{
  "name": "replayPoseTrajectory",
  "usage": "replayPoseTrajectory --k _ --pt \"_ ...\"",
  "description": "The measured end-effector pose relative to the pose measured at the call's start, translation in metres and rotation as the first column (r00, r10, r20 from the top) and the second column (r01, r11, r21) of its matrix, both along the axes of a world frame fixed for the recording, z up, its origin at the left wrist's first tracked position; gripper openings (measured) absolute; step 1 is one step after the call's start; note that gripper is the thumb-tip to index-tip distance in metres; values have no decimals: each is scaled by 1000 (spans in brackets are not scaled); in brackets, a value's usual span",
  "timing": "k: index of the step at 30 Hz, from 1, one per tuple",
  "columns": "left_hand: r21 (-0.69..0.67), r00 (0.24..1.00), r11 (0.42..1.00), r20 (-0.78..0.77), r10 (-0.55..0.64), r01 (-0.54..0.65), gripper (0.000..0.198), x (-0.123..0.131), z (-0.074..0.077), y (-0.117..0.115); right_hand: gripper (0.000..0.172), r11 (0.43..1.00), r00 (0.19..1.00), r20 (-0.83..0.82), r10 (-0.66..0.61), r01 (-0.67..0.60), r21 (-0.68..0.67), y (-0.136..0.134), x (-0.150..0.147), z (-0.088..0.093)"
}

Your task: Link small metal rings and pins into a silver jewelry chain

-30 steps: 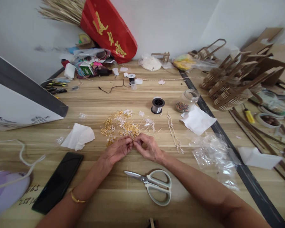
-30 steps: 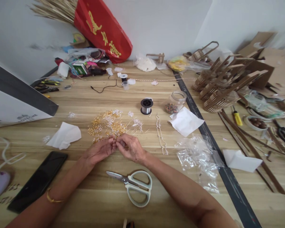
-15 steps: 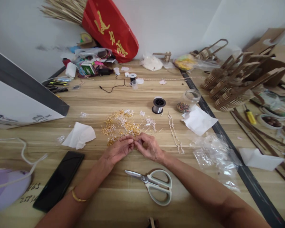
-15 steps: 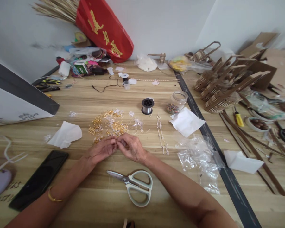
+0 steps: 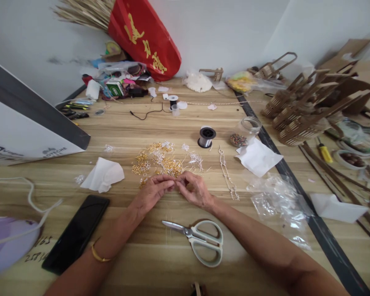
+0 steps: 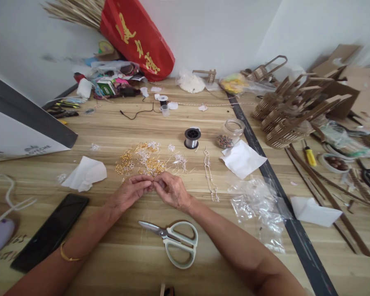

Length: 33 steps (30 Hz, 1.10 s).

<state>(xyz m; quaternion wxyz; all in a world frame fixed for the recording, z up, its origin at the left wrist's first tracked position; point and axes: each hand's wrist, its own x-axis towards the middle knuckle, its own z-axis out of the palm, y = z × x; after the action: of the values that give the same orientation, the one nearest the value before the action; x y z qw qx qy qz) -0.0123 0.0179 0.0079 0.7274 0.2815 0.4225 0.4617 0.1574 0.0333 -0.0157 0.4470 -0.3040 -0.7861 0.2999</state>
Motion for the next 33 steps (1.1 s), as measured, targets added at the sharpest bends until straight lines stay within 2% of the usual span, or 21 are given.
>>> replayPoseTrajectory --k 4,7,10,14,18,27,30,33 --pt "95 996 995 -78 45 -38 12 1 -1 -2 8 1000 1000 -7 11 -11 5 0 0 2" --pt "185 978 983 -203 57 -19 10 1 0 -3 8 1000 1000 -4 28 -28 -1 0 0 3" --pt "246 937 969 -340 75 12 11 1 4 -4 9 999 1000 2 30 -30 -16 0 0 3" --pt "329 886 944 -446 128 29 7 2 14 -4 10 998 1000 -16 11 -12 -57 0 1 4" --pt "419 879 906 -452 154 57 5 1 19 -5 17 990 1000 -21 0 -3 -140 1 2 8" --pt "323 878 946 -454 149 6 15 -2 7 -3 26 971 999 -34 -22 14 -240 3 2 14" --pt "364 844 931 -501 193 3 15 -2 8 -3 26 966 999 -34 -4 -5 -259 3 2 14" --pt "451 790 891 -562 246 43 12 -3 9 -3 23 956 999 -35 38 -47 -288 2 1 12"
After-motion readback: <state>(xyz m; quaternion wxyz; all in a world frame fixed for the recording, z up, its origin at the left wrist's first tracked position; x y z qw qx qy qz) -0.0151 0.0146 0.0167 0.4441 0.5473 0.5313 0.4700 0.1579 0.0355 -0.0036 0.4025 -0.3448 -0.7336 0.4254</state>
